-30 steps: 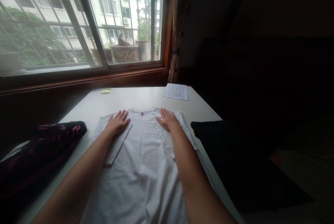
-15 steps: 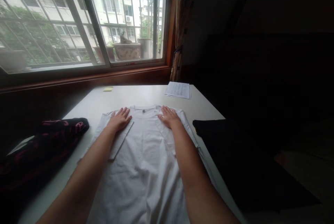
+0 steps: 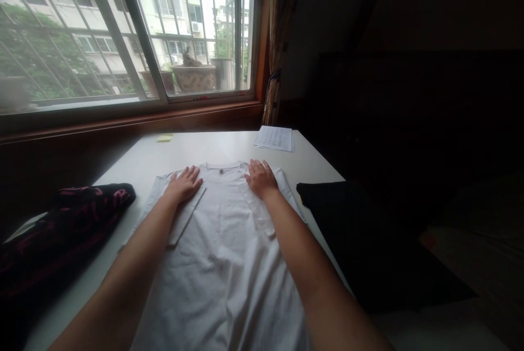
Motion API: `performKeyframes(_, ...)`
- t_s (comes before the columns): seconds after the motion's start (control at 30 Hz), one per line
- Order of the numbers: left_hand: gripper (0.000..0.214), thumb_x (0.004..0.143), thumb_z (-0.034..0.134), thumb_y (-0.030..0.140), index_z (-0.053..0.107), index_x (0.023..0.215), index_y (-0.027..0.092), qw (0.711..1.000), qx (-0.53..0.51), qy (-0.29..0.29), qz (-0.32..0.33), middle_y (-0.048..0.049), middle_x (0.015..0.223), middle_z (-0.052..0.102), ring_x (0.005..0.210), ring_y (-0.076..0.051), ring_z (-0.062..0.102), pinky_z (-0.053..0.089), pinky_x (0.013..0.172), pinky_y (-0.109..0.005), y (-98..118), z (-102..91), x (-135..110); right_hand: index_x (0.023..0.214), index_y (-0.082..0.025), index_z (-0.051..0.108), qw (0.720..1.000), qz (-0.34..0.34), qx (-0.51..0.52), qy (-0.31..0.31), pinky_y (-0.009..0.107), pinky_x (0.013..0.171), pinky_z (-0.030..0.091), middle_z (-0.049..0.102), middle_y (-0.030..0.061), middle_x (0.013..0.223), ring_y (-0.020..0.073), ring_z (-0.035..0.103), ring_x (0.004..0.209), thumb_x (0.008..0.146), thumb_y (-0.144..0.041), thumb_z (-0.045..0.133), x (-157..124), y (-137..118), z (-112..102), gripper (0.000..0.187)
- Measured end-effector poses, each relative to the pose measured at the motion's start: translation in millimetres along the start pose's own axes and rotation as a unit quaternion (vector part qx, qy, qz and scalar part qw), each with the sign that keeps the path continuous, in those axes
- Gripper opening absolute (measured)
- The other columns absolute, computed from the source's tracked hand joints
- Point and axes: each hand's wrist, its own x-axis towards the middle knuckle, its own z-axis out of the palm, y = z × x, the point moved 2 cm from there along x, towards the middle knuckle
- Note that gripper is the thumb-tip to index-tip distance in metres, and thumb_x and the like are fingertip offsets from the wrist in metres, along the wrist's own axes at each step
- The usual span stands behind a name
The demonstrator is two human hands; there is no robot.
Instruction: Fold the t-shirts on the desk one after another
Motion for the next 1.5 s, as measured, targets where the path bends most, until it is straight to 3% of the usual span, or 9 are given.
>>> performKeyframes(0.13, 0.066, 0.103, 0.019, 0.056, 0.026, 0.162, 0.026, 1.000, 0.003, 0.003, 0.002, -0.0046, 0.171, 0.017, 0.158, -0.027, 0.013, 0.016, 0.123, -0.061, 1, -0.7, -1, 0.159, -0.009, 0.031, 0.999, 0.048, -0.002, 0.020, 0.042, 0.128, 0.003, 0.018, 0.0107, 0.170, 0.0242, 0.018, 0.156, 0.103, -0.039, 0.027, -20, -5, -12, 0.064)
performKeyframes(0.23, 0.064, 0.104, 0.021, 0.052, 0.029, 0.161, 0.026, 1.000, 0.001, 0.024, 0.002, -0.0046, 0.170, 0.020, 0.157, -0.027, 0.017, 0.020, 0.123, -0.060, 2, -0.7, -3, 0.161, -0.009, 0.028, 0.995, 0.092, 0.021, -0.022, 0.041, 0.127, 0.008, 0.015, 0.0118, 0.171, 0.0232, 0.016, 0.157, 0.104, -0.047, 0.026, -50, -12, -16, 0.068)
performKeyframes(0.5, 0.052, 0.103, 0.028, 0.028, 0.044, 0.152, 0.022, 0.983, -0.014, 0.180, 0.044, -0.0057, 0.161, 0.043, 0.151, -0.020, 0.033, 0.023, 0.126, -0.042, 13, -21.8, -29, 0.163, -0.013, 0.023, 0.990, 0.045, 0.057, -0.122, 0.045, 0.128, 0.005, 0.013, 0.0093, 0.171, 0.0234, 0.008, 0.158, 0.102, -0.063, 0.017, -122, -37, -13, 0.079)
performKeyframes(0.63, 0.049, 0.105, 0.029, 0.033, 0.048, 0.148, 0.022, 0.978, -0.024, 0.175, 0.112, -0.0054, 0.158, 0.047, 0.150, -0.020, 0.035, 0.022, 0.126, -0.041, 28, -30.0, -71, 0.164, -0.014, 0.022, 0.990, 0.048, 0.054, -0.123, 0.044, 0.128, 0.004, 0.013, 0.0095, 0.171, 0.0228, 0.008, 0.158, 0.102, -0.064, 0.019, -121, -36, -13, 0.080)
performKeyframes(0.73, 0.052, 0.105, 0.030, 0.042, 0.048, 0.150, 0.023, 0.982, -0.009, 0.128, 0.136, -0.0054, 0.163, 0.041, 0.155, -0.023, 0.025, 0.022, 0.126, -0.046, 32, -20.2, -121, 0.164, -0.014, 0.022, 0.989, 0.047, 0.055, -0.128, 0.044, 0.127, 0.004, 0.013, 0.0097, 0.171, 0.0230, 0.009, 0.158, 0.102, -0.064, 0.019, -118, -35, -11, 0.080)
performKeyframes(0.87, 0.060, 0.105, 0.027, 0.051, 0.033, 0.160, 0.028, 0.995, 0.016, 0.046, 0.086, -0.0023, 0.168, 0.027, 0.158, -0.025, 0.016, 0.016, 0.126, -0.053, 20, 0.3, -184, 0.164, -0.015, 0.021, 0.989, 0.050, 0.053, -0.125, 0.044, 0.127, 0.004, 0.013, 0.0093, 0.171, 0.0230, 0.009, 0.158, 0.102, -0.064, 0.017, -118, -35, -9, 0.079)
performKeyframes(0.97, 0.062, 0.105, 0.025, 0.056, 0.027, 0.162, 0.032, 0.998, 0.022, 0.017, 0.059, 0.0010, 0.169, 0.022, 0.158, -0.023, 0.013, 0.012, 0.128, -0.049, 9, 5.3, -206, 0.164, -0.015, 0.021, 0.990, 0.047, 0.050, -0.126, 0.045, 0.127, 0.005, 0.014, 0.0093, 0.171, 0.0229, 0.009, 0.158, 0.102, -0.064, 0.017, -119, -36, -9, 0.079)
performKeyframes(1.17, 0.064, 0.104, 0.024, 0.058, 0.024, 0.163, 0.031, 0.998, 0.024, 0.005, 0.063, 0.0013, 0.170, 0.016, 0.158, -0.022, 0.011, 0.010, 0.127, -0.050, 2, 0.6, -193, 0.164, -0.015, 0.020, 0.989, 0.046, 0.053, -0.132, 0.044, 0.127, 0.004, 0.013, 0.0078, 0.171, 0.0215, 0.008, 0.158, 0.102, -0.063, 0.018, -110, -35, -8, 0.078)
performKeyframes(1.5, 0.065, 0.105, 0.023, 0.057, 0.024, 0.162, 0.026, 0.995, 0.036, 0.014, 0.093, -0.0031, 0.170, 0.017, 0.158, -0.025, 0.014, 0.014, 0.126, -0.052, -24, -2.8, -147, 0.165, -0.015, 0.015, 0.985, 0.044, 0.065, -0.154, 0.043, 0.127, 0.003, 0.007, 0.0060, 0.172, 0.0207, 0.004, 0.158, 0.102, -0.064, 0.019, -57, -25, 9, 0.080)
